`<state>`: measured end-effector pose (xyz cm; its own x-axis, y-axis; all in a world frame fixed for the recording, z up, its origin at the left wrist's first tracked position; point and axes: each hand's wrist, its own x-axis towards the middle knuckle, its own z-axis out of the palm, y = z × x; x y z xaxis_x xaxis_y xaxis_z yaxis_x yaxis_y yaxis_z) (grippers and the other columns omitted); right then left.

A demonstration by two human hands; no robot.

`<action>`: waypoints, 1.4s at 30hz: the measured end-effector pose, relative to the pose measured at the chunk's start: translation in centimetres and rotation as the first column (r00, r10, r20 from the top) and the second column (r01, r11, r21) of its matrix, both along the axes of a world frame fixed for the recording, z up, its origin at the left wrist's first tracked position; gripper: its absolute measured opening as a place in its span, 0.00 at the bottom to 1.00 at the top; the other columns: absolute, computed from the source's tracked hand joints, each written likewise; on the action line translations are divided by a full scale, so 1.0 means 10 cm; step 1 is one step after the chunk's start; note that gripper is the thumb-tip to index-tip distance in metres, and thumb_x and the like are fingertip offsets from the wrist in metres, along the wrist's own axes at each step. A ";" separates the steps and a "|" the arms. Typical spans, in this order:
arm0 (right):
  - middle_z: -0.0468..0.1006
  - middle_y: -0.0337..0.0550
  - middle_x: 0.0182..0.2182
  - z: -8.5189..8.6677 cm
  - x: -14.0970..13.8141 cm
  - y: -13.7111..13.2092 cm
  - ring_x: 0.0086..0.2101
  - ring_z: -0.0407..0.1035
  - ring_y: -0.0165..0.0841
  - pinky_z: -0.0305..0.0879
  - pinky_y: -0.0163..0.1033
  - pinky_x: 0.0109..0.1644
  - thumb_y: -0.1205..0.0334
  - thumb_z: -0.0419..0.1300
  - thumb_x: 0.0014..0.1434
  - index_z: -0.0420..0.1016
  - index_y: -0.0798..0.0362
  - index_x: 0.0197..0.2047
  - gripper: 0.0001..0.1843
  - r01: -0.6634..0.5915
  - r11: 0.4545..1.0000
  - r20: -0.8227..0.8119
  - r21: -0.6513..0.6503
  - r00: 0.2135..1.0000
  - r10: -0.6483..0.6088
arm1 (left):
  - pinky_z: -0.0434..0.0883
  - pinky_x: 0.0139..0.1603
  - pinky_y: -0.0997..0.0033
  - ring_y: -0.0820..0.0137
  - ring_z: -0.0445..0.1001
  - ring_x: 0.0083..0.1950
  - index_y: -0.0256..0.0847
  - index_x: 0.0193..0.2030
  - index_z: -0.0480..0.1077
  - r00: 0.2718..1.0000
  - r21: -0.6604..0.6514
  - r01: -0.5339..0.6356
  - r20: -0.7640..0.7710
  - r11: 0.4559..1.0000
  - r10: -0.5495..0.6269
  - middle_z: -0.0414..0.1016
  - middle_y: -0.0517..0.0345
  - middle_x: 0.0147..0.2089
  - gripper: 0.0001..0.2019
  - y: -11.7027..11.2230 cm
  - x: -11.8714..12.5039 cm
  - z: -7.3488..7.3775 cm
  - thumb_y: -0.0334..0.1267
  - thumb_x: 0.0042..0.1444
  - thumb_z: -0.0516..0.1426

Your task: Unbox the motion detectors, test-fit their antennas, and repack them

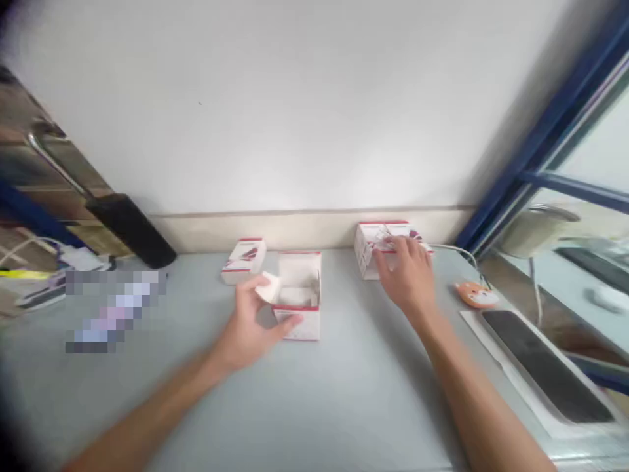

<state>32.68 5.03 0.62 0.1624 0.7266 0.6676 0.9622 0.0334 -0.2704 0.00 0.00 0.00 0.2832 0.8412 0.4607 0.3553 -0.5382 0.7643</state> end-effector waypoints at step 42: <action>0.85 0.42 0.39 0.45 -1.07 -0.90 0.36 0.77 0.32 0.56 0.44 0.44 0.67 0.59 0.71 0.78 0.51 0.45 0.06 -0.721 0.627 0.164 0.295 0.685 0.710 | 0.69 0.28 0.75 0.74 0.66 0.29 0.48 0.56 0.58 0.992 0.472 0.117 -0.012 0.874 -0.127 0.64 0.66 0.35 0.27 -0.11 0.17 0.11 0.35 0.58 0.68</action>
